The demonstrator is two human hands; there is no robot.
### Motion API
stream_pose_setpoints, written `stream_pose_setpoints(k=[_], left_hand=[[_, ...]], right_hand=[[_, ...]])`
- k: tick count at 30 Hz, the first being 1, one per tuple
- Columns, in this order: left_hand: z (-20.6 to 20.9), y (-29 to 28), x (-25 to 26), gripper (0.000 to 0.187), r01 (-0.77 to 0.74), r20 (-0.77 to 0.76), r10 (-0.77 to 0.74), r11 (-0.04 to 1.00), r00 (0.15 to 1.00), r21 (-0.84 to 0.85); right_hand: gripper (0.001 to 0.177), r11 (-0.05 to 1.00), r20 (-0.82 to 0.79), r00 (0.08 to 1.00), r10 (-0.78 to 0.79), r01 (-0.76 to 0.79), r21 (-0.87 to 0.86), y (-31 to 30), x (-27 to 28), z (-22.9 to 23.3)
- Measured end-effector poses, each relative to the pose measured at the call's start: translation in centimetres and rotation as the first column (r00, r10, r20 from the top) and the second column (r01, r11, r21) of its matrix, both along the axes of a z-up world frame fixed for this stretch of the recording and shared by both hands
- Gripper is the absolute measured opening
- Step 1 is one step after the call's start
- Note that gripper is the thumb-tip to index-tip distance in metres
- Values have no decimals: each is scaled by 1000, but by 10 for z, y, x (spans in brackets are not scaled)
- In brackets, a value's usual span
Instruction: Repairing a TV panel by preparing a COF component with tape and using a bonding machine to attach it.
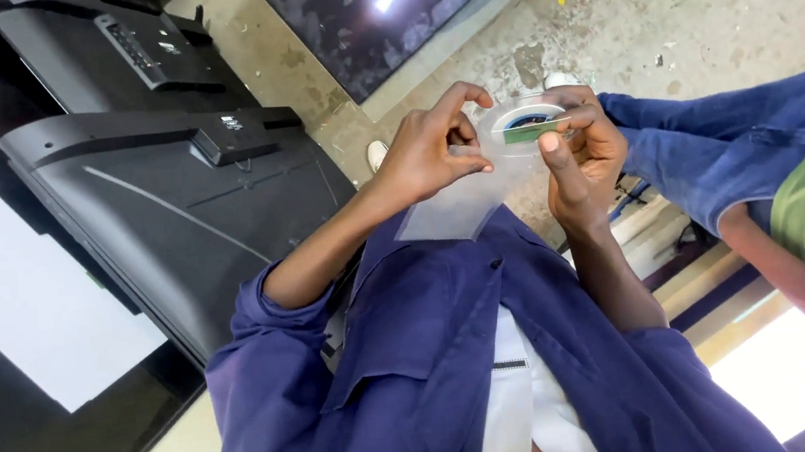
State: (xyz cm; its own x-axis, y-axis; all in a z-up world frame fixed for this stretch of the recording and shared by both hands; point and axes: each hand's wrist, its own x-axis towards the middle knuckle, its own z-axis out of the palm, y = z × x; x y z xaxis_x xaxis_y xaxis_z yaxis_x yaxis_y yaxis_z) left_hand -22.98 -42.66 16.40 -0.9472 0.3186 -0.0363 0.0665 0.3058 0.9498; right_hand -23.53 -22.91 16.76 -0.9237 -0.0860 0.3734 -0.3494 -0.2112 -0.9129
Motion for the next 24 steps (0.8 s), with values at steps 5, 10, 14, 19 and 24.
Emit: stream_pose_setpoints(k=[5, 10, 14, 19, 24], left_hand=[[-6, -58, -23, 67, -91, -34, 92, 995, 995, 52], [-8, -118, -46, 68, -116, -71, 119, 993, 990, 37], [0, -155, -55, 68, -147, -86, 151, 988, 985, 46], [4, -183, -59, 69, -188, -82, 190, 982, 978, 30], [0, -197, -62, 67, -254, -102, 259, 965, 961, 60]], right_hand=[[27, 996, 57, 995, 82, -81, -21, -57, -37, -4], [28, 989, 89, 987, 137, -132, -64, -114, -73, 12], [27, 980, 97, 976, 193, -186, -73, -154, -91, 10], [26, 959, 123, 956, 266, -250, -132, -189, -104, -3], [24, 925, 138, 921, 364, -341, -165, -199, -116, -10]])
